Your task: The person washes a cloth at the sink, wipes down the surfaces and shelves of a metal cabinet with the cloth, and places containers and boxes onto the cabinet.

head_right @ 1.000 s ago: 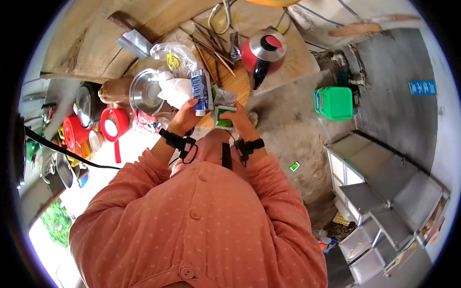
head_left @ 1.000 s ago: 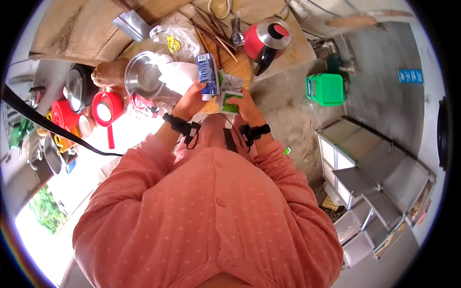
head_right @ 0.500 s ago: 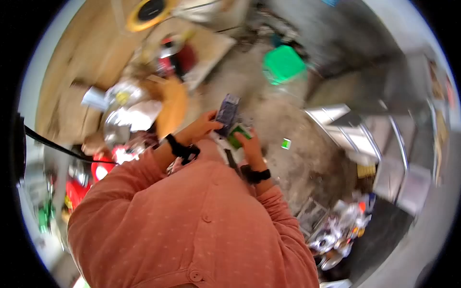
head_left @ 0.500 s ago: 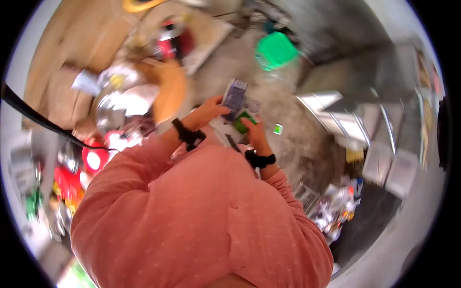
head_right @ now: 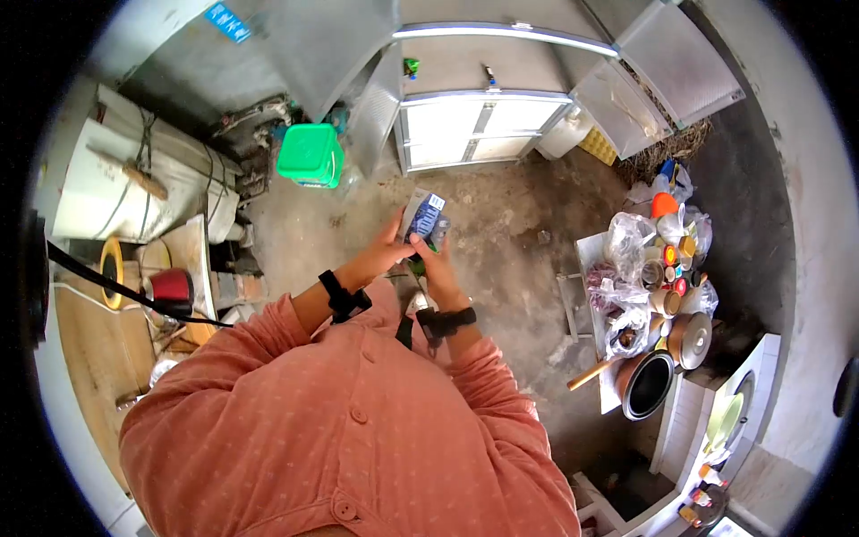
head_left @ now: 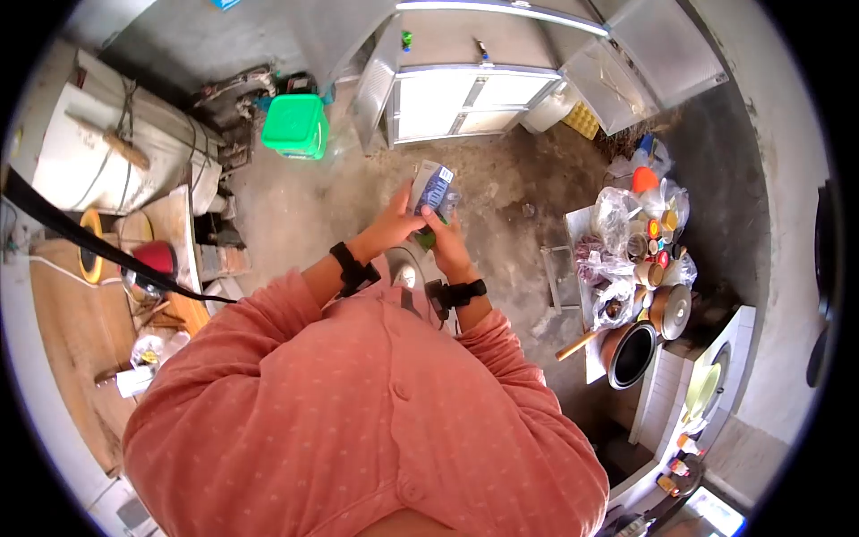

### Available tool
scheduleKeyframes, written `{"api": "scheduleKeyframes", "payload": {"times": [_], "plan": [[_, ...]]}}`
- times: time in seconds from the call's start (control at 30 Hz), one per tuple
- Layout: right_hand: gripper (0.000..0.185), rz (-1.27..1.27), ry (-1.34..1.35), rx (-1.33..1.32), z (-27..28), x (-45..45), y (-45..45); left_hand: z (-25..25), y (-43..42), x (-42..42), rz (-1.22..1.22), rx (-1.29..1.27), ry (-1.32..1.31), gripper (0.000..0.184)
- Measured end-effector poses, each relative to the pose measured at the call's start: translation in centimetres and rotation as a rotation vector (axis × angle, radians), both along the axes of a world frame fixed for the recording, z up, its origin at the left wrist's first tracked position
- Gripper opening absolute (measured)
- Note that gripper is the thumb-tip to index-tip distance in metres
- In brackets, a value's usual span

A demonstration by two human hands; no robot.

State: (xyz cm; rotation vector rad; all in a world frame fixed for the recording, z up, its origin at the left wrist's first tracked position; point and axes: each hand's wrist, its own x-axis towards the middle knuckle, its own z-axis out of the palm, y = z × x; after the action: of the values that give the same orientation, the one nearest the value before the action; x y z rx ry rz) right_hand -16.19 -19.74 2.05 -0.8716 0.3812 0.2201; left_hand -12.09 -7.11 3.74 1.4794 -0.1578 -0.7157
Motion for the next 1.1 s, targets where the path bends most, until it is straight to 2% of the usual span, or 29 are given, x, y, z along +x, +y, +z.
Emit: {"api": "scheduleKeyframes", "payload": {"times": [0.07,0.1,0.13,0.17,0.33,0.4,0.47,0.53,0.57,0.63,0.67,0.73,0.77,0.83,0.93,1.07,1.1], "plan": [[0.038,-0.012,-0.003,0.033,-1.9,1.9,-1.8,-2.9,-1.5,2.3,-0.063,0.117,-0.272,0.080],[0.043,-0.015,-0.040,0.042,-2.9,2.9,-2.6,-3.6,-2.2,3.3,-0.087,0.086,-0.118,0.081],[0.048,-0.014,-0.076,0.046,-3.4,3.9,-3.5,-2.6,-3.0,4.3,-0.106,0.051,0.039,0.082],[0.046,-0.036,-0.071,0.075,-3.6,5.1,-4.0,-0.9,-3.9,5.5,-0.120,0.024,0.132,0.083],[0.039,0.053,0.002,0.134,-5.2,14.2,-7.6,-1.2,-5.9,13.3,-0.142,-0.146,0.050,0.080],[0.041,0.023,0.065,0.142,-5.7,18.8,-8.4,-4.7,-6.4,17.5,0.126,-0.278,0.143,0.076],[0.037,0.105,0.033,0.145,-5.6,22.9,-9.0,-5.2,-5.8,19.8,0.010,-0.059,-0.259,0.082],[0.049,0.140,0.018,0.136,-5.5,27.9,-9.8,-5.5,-6.3,21.4,0.328,0.053,-0.082,0.079],[0.051,0.142,0.020,0.059,-6.6,30.4,-10.0,-5.9,-5.9,21.5,0.441,-0.118,0.028,0.072],[0.050,0.181,-0.006,-0.046,-9.4,35.7,-9.9,-5.7,-3.5,20.4,0.320,-0.125,0.132,0.060],[0.049,0.197,-0.022,-0.098,-10.5,38.1,-9.8,-6.3,-2.2,19.2,0.274,-0.074,0.084,0.059],[0.045,0.103,0.069,-0.251,-10.5,42.3,-8.6,-6.1,-1.1,17.4,0.296,-0.036,0.159,0.058],[0.046,0.088,0.088,-0.317,-11.3,44.3,-7.9,-4.9,-1.2,16.2,0.376,-0.049,0.292,0.057],[0.050,0.083,0.073,-0.454,-12.5,47.7,-6.2,-4.1,-1.1,14.6,0.449,0.051,0.339,0.053],[0.054,0.102,0.026,-0.731,-14.2,51.0,-3.5,-2.6,-1.9,12.8,0.605,0.060,0.414,0.049],[0.061,0.225,-0.017,-1.121,-15.0,51.9,-0.9,-1.8,-4.2,12.7,0.547,0.077,0.431,0.047],[0.062,0.251,-0.015,-1.169,-14.8,52.1,-0.3,-2.4,-4.5,13.0,0.439,0.130,0.370,0.047]]}}
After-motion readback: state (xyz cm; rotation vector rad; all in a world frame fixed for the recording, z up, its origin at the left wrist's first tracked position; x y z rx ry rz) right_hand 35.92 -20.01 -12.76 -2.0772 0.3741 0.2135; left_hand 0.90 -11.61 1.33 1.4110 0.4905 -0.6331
